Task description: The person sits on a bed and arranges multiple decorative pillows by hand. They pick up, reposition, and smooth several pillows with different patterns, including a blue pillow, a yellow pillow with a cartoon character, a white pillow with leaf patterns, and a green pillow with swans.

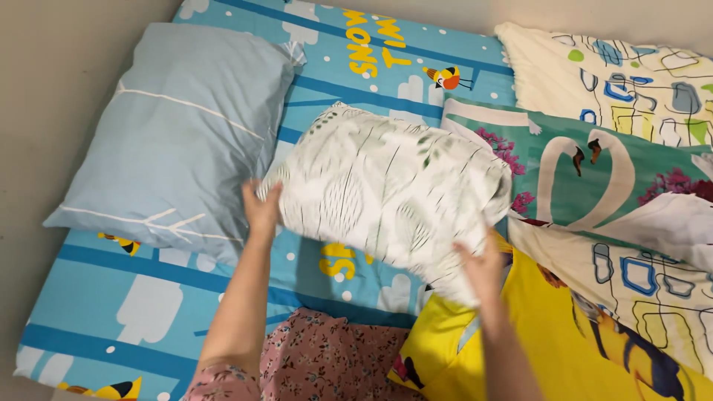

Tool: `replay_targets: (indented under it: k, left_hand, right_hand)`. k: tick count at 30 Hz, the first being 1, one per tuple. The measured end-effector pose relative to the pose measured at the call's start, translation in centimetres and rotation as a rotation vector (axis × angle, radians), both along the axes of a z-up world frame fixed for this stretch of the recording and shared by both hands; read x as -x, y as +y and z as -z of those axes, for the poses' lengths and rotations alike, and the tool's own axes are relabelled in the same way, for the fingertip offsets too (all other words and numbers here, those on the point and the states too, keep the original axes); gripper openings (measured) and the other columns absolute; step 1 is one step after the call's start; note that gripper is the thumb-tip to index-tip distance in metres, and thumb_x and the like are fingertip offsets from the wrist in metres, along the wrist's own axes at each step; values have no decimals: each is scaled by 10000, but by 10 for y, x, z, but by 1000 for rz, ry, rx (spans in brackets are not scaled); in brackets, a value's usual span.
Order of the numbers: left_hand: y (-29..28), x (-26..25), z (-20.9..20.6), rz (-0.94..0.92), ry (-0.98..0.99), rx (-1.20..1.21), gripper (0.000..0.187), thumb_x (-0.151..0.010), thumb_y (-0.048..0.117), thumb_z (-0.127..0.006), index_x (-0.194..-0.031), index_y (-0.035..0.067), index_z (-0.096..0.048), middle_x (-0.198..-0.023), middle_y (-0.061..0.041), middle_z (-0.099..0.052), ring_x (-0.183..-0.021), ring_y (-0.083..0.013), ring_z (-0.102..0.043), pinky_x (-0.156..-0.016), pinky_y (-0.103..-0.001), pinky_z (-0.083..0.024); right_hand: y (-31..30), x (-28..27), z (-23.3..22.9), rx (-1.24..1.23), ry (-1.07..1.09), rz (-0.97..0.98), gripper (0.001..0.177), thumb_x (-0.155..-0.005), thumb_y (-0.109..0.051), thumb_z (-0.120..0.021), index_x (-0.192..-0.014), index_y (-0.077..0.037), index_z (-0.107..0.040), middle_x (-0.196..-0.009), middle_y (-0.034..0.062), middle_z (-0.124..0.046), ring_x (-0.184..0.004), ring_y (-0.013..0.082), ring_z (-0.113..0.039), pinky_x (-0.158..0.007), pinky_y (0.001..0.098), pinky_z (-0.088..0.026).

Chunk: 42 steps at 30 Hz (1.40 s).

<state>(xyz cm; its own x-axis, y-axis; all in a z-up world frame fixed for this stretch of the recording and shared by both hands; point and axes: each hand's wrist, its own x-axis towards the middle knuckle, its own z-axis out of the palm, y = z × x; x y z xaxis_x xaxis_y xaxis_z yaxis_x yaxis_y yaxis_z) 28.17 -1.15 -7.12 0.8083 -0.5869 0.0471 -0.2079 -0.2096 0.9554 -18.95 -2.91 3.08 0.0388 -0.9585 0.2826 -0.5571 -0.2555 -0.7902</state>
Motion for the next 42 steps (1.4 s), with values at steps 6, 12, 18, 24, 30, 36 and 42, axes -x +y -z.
replay_targets:
  k: [6,12,18,24,30,36,42]
  left_hand:
    - [-55,-15,-166,6,-261,151,344,-947,326,-767,-1201,110,-682,-1182,-207,-664,-1087,-307,-631,-980,-413,-510]
    - [-89,69,-200,431,-1062,63,608,-947,652,-585,-1309,181,-712,-1520,-138,-537,-1521,-403,-223,-1163,-702,36]
    - [-136,79,-151,556,-1073,-189,752,-1020,741,-392,-1355,143,-701,-1540,-115,-538,-1581,-393,-207,-1239,-697,67]
    - [-118,144,-163,606,-1214,-150,969,-818,858,-409,-1430,130,-592,-1522,-99,-492,-1509,-397,-168,-1170,-684,35]
    - [-136,171,-166,532,-1085,59,820,-917,778,-448,-1481,199,-587,-1620,-78,-431,-1576,-384,-145,-1160,-802,36]
    - [-142,154,-80,603,-1192,-586,896,-893,745,-348,-1579,170,-314,-1598,-99,-360,-1488,-398,-158,-1112,-744,-44]
    - [-161,158,-77,635,-1307,-573,820,-1032,682,-329,-1586,79,-366,-1580,-138,-410,-1514,-383,-211,-1179,-672,-77]
  right_hand:
    - [-81,39,-133,-449,-221,-105,509,-880,-211,-718,-1326,28,-662,-1094,130,-750,-890,193,-706,-774,336,-560]
    - [-106,38,-171,-339,497,-41,459,-1079,-276,-613,-1451,-11,-573,-1298,177,-671,-1113,274,-611,-972,388,-482]
    - [-62,-13,-120,456,-64,50,814,-1152,-453,-569,-1639,-80,-35,-1632,177,-294,-1528,374,-378,-1271,511,-342]
    - [-87,-50,82,-69,677,231,677,-926,-448,-542,-1485,-67,-518,-1684,258,-204,-1491,644,35,-1098,675,-260]
    - [-94,-4,134,84,957,273,569,-992,-406,-540,-1450,-72,-586,-1723,225,-201,-1507,622,-4,-1205,608,-359]
    - [-103,-18,8,-8,882,115,678,-936,-485,-607,-1486,-100,-509,-1640,217,-295,-1431,602,-113,-1201,647,-175]
    - [-103,-98,-55,329,492,234,754,-1103,-471,-562,-1665,-69,-260,-1725,260,-271,-1605,499,-138,-1240,740,-22]
